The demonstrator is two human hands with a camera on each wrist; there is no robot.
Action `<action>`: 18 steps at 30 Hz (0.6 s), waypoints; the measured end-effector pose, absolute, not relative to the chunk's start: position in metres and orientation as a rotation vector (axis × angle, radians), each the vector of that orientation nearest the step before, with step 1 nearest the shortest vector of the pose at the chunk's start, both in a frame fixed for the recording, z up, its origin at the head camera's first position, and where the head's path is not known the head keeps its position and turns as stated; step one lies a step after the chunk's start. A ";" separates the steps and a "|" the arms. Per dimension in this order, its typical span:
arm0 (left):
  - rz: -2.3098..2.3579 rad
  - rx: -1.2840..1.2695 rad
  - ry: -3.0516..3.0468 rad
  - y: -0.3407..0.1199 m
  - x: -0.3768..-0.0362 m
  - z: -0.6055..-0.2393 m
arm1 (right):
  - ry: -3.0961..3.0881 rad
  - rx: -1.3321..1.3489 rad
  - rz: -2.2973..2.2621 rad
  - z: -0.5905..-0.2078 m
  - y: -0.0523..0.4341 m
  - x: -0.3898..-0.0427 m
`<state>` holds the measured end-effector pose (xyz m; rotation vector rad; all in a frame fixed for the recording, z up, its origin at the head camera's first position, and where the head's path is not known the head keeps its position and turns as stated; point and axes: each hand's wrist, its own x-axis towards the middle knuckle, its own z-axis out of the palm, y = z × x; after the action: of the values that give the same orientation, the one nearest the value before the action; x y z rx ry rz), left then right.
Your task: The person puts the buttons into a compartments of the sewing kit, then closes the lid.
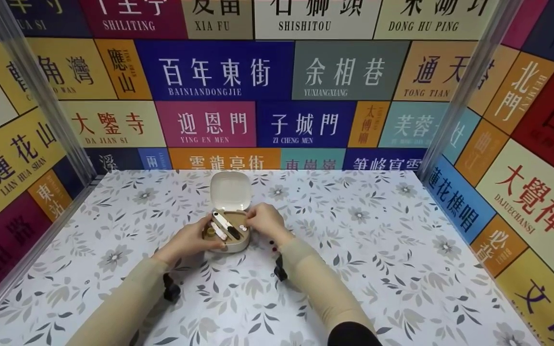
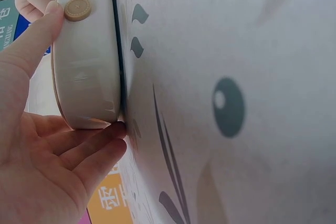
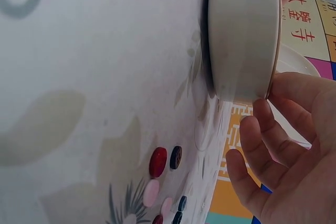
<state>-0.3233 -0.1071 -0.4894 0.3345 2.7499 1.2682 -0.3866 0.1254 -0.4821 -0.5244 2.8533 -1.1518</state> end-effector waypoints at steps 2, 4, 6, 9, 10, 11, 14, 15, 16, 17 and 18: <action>1.259 0.352 2.764 -0.107 -0.324 -0.489 | 2.861 -0.532 -1.143 -0.482 0.126 -0.387; 1.250 0.365 2.776 -0.107 -0.323 -0.489 | 2.861 -0.534 -1.134 -0.482 0.126 -0.386; 1.249 0.361 2.774 -0.107 -0.323 -0.489 | 2.862 -0.529 -1.131 -0.482 0.126 -0.386; 1.256 0.333 2.759 -0.106 -0.323 -0.489 | 2.854 -0.509 -1.140 -0.481 0.126 -0.385; 1.260 0.325 2.753 -0.106 -0.323 -0.489 | 2.853 -0.500 -1.142 -0.481 0.126 -0.385; 1.261 0.319 2.748 -0.106 -0.323 -0.489 | 2.852 -0.492 -1.142 -0.481 0.125 -0.385; 1.260 0.300 2.740 -0.106 -0.323 -0.490 | 2.847 -0.476 -1.146 -0.481 0.125 -0.385; 1.261 0.299 2.738 -0.106 -0.324 -0.490 | 2.848 -0.475 -1.144 -0.480 0.125 -0.385; 1.263 0.299 2.737 -0.106 -0.324 -0.490 | 2.845 -0.473 -1.148 -0.480 0.125 -0.385; 1.261 0.301 2.738 -0.107 -0.324 -0.491 | 2.842 -0.474 -1.153 -0.480 0.125 -0.385; 1.262 0.302 2.739 -0.107 -0.324 -0.491 | 2.839 -0.473 -1.157 -0.480 0.125 -0.385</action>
<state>-0.3243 -0.1067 -0.4907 0.3022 2.7392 1.2621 -0.3850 0.1248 -0.4804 -0.4734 2.8391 -1.1573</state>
